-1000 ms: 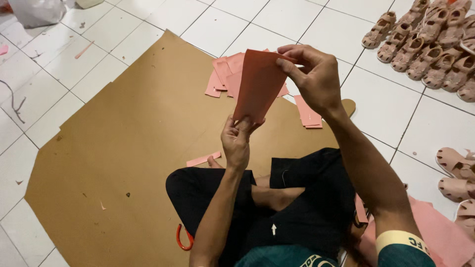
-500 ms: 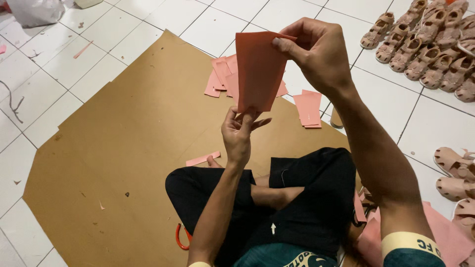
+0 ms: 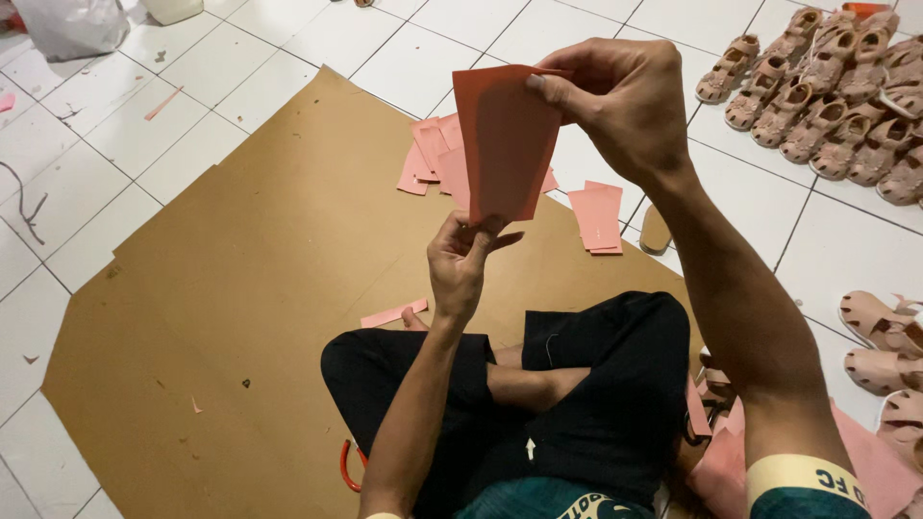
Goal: The person sits on the floor and tears pink paper sheets into strips and pieces by hand, holding each sheet up and ripping sections off, then stacks the torn pieces with a pile of finished pieces on the cardboard. Sandal soles and finished sandals lie around the work area.
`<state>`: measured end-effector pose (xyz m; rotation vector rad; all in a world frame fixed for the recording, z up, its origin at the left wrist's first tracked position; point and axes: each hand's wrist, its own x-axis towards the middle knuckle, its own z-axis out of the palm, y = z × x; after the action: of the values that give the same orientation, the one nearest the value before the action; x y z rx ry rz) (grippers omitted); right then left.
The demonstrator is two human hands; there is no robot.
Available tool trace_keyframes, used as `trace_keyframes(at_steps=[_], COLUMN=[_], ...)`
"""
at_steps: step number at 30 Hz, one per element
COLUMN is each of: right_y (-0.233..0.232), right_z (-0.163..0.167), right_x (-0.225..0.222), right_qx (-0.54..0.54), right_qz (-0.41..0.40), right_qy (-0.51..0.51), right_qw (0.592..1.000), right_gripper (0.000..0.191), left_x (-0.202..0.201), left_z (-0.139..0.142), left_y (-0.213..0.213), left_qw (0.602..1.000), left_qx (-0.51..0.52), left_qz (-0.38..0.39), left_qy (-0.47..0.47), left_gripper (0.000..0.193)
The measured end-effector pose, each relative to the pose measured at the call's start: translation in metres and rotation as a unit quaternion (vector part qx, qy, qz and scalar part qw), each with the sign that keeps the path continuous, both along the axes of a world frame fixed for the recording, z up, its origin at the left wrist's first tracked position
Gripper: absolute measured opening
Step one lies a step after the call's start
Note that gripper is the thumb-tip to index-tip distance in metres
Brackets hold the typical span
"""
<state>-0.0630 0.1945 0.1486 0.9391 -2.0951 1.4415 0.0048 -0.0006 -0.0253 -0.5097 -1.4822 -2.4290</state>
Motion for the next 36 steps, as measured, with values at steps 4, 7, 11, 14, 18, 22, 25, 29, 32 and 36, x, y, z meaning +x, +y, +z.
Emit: trace_keyframes(at_steps=[4,7,11,14,18,22,25,29,32,36], right_y=[0.001,0.002,0.003,0.003,0.003,0.003,0.003,0.003,0.003,0.003], right_z=[-0.001,-0.001,-0.001,-0.002,-0.003,-0.004,-0.005,-0.005,-0.005,-0.006], right_x=[0.000,-0.001,-0.002,-0.002,-0.003,-0.004,-0.004,-0.005,-0.006,-0.007], right_qx=[-0.003,0.003,0.012,-0.005,0.003,-0.003,-0.002,-0.011,-0.018,-0.010], right_qz=[0.002,-0.007,-0.023,-0.023,-0.032,-0.021,-0.026,-0.021,-0.017,-0.017], right_qy=[-0.002,-0.008,-0.005,-0.029,-0.019,-0.021,-0.024,-0.037,-0.047,-0.038], right_qw=[1.000,1.000,1.000,0.999,0.999,1.000,0.999,0.999,0.999,0.999], right_gripper=[0.014,0.014,0.014,0.014,0.013,0.012,0.013,0.016,0.016,0.015], left_x=[-0.001,-0.001,-0.002,-0.002,-0.003,-0.002,-0.001,0.002,0.004,0.005], left_z=[0.001,0.001,0.000,0.000,0.000,0.001,0.002,0.003,0.004,0.005], left_y=[-0.001,0.000,0.003,0.005,0.007,0.008,0.010,0.012,0.012,0.011], left_qw=[1.000,1.000,1.000,1.000,1.000,0.999,0.999,0.999,0.999,0.999], left_qx=[-0.024,-0.010,-0.009,0.007,0.009,0.013,0.010,0.004,-0.004,-0.013], left_qz=[0.011,0.001,0.003,-0.003,-0.003,-0.002,0.005,0.002,0.006,0.011], left_qy=[-0.004,-0.008,-0.024,-0.024,-0.024,-0.032,-0.042,-0.035,-0.032,-0.028], left_gripper=[0.014,0.017,0.017,0.018,0.017,0.018,0.023,0.027,0.028,0.029])
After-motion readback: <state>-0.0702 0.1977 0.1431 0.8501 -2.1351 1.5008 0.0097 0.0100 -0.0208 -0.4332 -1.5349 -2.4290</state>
